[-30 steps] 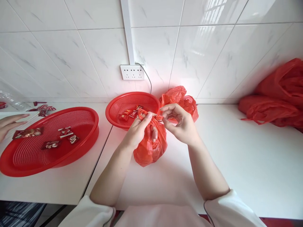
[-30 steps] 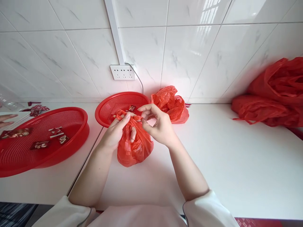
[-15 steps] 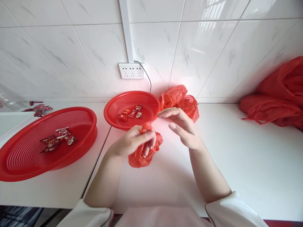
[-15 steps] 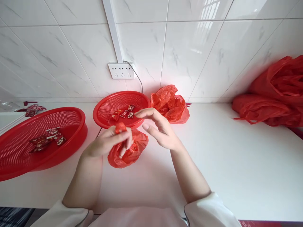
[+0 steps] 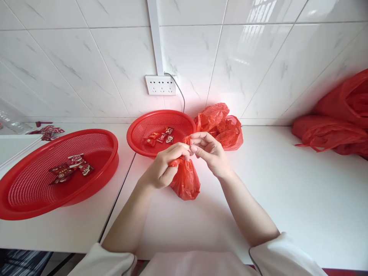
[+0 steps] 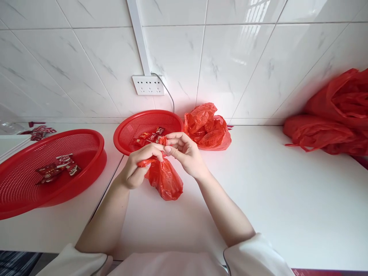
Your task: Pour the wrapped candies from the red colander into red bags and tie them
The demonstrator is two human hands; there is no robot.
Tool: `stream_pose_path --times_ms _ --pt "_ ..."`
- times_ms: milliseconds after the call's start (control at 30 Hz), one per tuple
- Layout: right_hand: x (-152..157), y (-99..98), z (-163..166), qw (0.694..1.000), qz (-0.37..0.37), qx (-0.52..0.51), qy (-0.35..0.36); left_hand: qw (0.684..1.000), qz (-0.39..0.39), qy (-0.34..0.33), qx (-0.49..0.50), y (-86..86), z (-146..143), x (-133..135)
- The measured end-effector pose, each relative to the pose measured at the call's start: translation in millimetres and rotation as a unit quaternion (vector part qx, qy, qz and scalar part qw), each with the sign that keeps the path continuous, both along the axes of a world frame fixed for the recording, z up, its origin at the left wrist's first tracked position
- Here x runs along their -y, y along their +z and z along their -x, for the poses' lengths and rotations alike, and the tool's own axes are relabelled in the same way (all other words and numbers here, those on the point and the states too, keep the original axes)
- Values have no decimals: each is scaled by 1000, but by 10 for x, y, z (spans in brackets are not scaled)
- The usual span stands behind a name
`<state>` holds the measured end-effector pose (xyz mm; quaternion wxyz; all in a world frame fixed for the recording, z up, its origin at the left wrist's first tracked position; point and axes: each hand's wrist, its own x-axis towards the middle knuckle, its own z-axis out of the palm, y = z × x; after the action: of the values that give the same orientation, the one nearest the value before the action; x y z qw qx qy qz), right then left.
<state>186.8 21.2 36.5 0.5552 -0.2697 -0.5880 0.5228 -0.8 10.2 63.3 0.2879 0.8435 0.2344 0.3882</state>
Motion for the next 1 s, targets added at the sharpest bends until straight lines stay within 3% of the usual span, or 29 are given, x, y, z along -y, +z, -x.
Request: stream_pose_path --times_ms 267,400,467,567,667,867,1000 --pt "-9 1 16 977 153 -115 93 990 52 22 130 -45 -148 62" --pt "5 96 -111 955 202 -119 183 980 8 127 152 -38 -95 15" --pt "18 154 -190 960 196 -92 176 971 -45 187 139 -7 -22 -25" --pt "45 226 -299 986 149 -18 66 961 -113 235 93 75 105 -54" --pt "71 268 -447 990 100 59 -77 956 -139 250 58 175 237 -35" --pt "104 298 -1000 931 56 108 -345 950 -116 287 43 280 560 -40" --pt "137 301 -1167 904 15 131 -406 967 -42 249 19 246 623 -83"
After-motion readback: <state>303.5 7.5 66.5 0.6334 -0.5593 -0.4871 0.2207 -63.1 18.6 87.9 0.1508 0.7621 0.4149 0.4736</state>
